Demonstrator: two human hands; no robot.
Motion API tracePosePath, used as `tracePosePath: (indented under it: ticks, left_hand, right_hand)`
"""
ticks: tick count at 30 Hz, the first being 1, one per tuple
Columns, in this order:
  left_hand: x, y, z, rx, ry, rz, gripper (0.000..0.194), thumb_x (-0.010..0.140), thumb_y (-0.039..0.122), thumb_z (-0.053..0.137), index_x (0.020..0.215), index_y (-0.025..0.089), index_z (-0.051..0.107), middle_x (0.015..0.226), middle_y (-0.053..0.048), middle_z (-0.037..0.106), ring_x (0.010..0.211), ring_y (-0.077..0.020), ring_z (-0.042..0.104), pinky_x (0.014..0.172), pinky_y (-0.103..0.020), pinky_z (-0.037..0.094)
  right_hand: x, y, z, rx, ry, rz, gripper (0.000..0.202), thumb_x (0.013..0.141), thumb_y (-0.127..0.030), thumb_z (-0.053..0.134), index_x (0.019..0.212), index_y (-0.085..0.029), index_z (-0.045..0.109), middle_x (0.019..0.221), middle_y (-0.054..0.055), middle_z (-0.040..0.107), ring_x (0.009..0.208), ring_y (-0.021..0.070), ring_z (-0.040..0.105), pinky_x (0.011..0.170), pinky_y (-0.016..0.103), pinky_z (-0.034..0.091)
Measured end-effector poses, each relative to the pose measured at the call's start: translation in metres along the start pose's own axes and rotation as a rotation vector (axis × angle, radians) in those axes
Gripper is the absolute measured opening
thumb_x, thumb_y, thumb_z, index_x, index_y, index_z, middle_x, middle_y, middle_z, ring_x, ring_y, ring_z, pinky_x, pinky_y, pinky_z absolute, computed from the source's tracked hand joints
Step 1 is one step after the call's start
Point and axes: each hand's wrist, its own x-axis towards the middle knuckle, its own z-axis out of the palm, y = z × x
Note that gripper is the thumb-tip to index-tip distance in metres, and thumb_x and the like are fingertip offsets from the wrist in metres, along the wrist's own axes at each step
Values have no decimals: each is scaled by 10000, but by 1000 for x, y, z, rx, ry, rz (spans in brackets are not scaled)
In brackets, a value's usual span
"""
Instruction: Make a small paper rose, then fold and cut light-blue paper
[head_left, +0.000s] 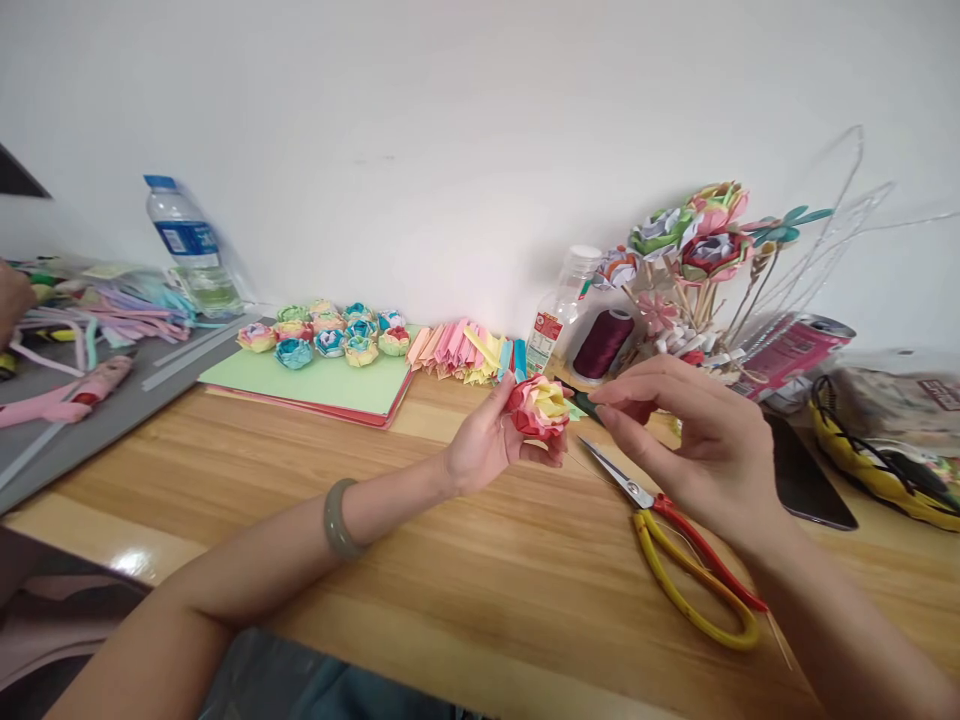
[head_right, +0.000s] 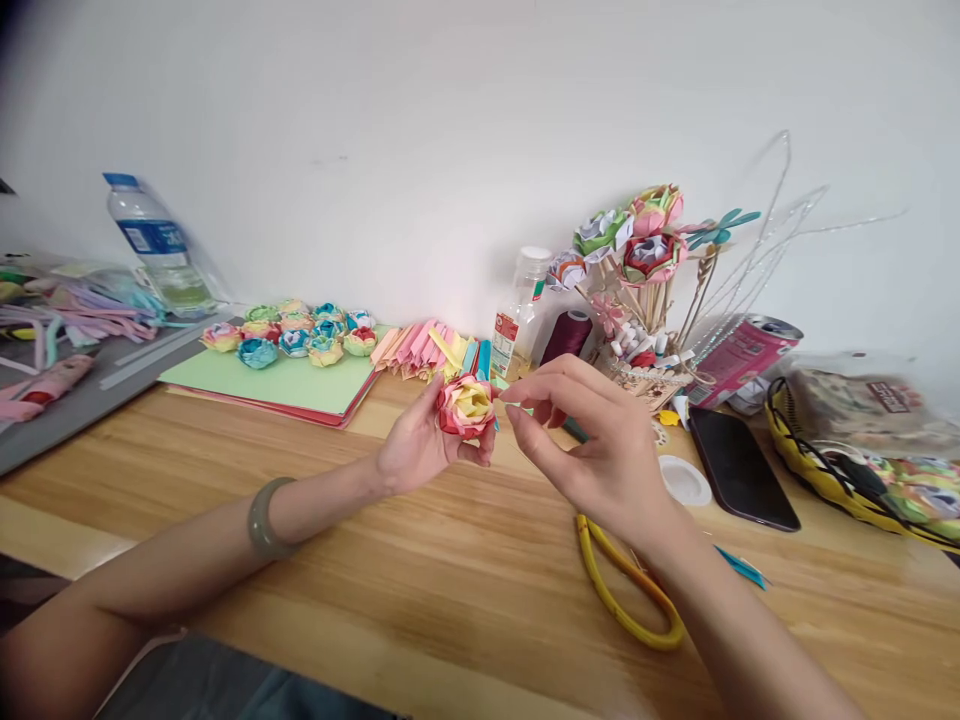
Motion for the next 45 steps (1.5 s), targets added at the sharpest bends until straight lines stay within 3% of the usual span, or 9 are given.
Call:
tracePosePath:
  ticks: [8, 14, 24, 29, 39, 45]
  left_hand:
    - [1, -6, 0, 144, 95, 106, 598, 658, 678, 578, 932, 149, 624, 729, -41, 659, 666, -153, 625, 649, -291, 527]
    - [1, -8, 1, 159, 141, 187, 550, 682, 650, 580, 987, 193, 603, 718, -4, 631, 671, -138, 608, 664, -299, 512]
    - [1, -9, 2, 208, 132, 107, 656, 663, 719, 528, 961, 141, 618, 768, -59, 670, 673, -169, 629, 679, -336, 521]
    - [2, -10, 2, 247, 178, 164, 611, 648, 703, 558, 904, 150, 594, 718, -24, 633, 659, -150, 612, 660, -322, 523]
    - [3, -13, -2, 268, 211, 269, 579, 652, 658, 594, 1021, 216, 533, 967, -31, 626, 691, -115, 605, 662, -296, 525]
    - [1, -12, -3, 363, 151, 297, 568, 724, 649, 523, 1116, 238, 550, 1016, -43, 597, 720, -111, 589, 699, -294, 532]
  right_hand:
    - [-1, -1, 6, -35, -141, 60, 36, 807, -161, 589, 804, -188, 613, 714, 6, 568, 590, 92, 504, 516, 229, 428]
    - [0, -1, 5, -57, -175, 57, 49, 817, -172, 576, 836, -188, 619, 740, 14, 582, 599, 95, 514, 531, 232, 432]
    - [3, -6, 6, 24, -222, 204, 85, 784, -168, 551, 705, -200, 556, 649, -11, 564, 553, 102, 499, 501, 231, 426]
    - [0, -4, 9, -33, -147, 178, 70, 789, -151, 529, 745, -186, 570, 659, -2, 546, 559, 105, 483, 512, 241, 414]
    - [0, 7, 9, 255, -245, 527, 173, 754, -336, 612, 788, -168, 633, 701, 35, 645, 600, 131, 559, 521, 248, 439]
    - [0, 7, 7, 217, -229, 466, 165, 768, -334, 616, 735, -174, 627, 666, 15, 626, 582, 115, 541, 511, 233, 416]
